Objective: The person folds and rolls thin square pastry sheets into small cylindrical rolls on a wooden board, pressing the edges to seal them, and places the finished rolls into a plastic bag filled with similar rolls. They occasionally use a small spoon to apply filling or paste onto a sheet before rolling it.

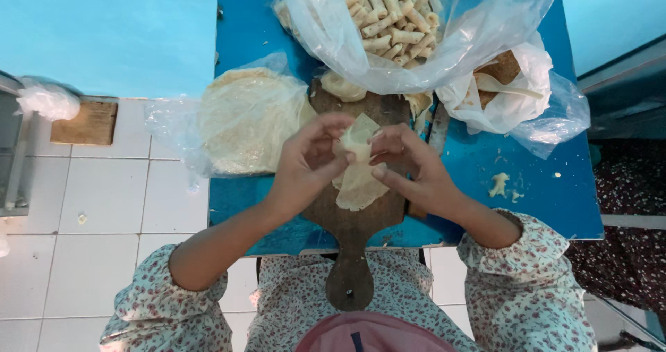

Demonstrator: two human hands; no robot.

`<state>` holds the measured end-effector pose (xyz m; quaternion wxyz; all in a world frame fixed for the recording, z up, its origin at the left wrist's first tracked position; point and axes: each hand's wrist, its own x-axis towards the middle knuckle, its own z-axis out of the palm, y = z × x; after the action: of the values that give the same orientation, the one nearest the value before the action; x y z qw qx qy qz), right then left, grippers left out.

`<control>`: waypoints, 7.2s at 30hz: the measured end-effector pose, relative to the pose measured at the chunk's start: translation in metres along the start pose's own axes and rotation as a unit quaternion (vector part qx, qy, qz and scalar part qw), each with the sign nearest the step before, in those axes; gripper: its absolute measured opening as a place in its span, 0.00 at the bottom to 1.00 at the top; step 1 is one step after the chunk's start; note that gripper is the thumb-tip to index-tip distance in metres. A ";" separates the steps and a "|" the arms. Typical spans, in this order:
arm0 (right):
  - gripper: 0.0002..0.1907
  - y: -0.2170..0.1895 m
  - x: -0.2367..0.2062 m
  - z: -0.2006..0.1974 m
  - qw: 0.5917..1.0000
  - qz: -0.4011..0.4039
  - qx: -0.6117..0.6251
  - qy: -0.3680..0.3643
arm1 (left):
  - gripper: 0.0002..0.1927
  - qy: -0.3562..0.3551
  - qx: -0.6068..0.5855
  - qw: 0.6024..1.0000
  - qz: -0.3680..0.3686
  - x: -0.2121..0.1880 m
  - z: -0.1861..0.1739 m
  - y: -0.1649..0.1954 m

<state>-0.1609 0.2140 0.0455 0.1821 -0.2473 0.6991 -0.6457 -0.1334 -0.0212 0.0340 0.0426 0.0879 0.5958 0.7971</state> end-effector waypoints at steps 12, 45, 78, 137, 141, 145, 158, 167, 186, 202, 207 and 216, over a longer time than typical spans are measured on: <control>0.34 -0.008 -0.003 -0.014 0.988 0.082 0.129 -0.017 | 0.14 -0.053 0.156 0.986 -0.012 -0.012 0.009 0.013; 0.15 -0.015 0.001 0.001 0.971 -0.047 -0.221 0.077 | 0.07 0.125 0.519 0.807 0.255 0.006 -0.022 0.033; 0.29 0.026 -0.007 0.006 0.973 -0.068 0.174 0.134 | 0.04 -0.007 0.035 0.999 0.023 0.009 -0.004 -0.026; 0.20 -0.017 -0.044 0.027 0.849 -0.108 -0.509 0.094 | 0.06 0.054 -0.165 0.983 0.054 0.001 -0.020 0.025; 0.18 -0.016 -0.044 0.028 0.872 -0.053 -0.472 0.117 | 0.06 0.054 -0.156 0.985 0.054 0.000 -0.019 0.029; 0.19 -0.021 -0.051 0.028 0.950 -0.020 -0.288 0.117 | 0.07 0.051 -0.144 0.987 0.054 0.000 -0.019 0.032; 0.24 -0.001 -0.065 0.024 0.990 0.078 -0.033 0.116 | 0.06 0.047 -0.158 0.985 0.055 0.000 -0.020 0.027; 0.22 0.011 -0.066 0.030 0.985 0.061 0.128 0.095 | 0.07 0.046 -0.163 0.984 0.058 0.000 -0.020 0.028; 0.19 -0.006 -0.073 0.065 0.925 -0.117 -0.355 0.065 | 0.06 0.042 -0.148 0.987 0.047 -0.003 -0.020 0.026; 0.29 -0.001 -0.087 0.033 0.993 0.014 0.069 0.096 | 0.08 -0.070 0.146 0.987 -0.001 -0.088 0.044 0.005; 0.27 -0.004 -0.082 0.048 0.981 0.056 -0.152 0.103 | 0.13 -0.004 0.486 0.869 0.091 -0.104 0.049 -0.004; 0.29 -0.017 -0.082 0.060 0.939 -0.017 -0.318 0.130 | 0.14 0.033 0.627 0.775 0.069 -0.110 0.059 -0.009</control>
<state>-0.0584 0.2125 0.0514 -0.0100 -0.2179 0.8812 -0.4193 -0.0142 0.0183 0.0313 -0.0970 0.1096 0.9570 0.2504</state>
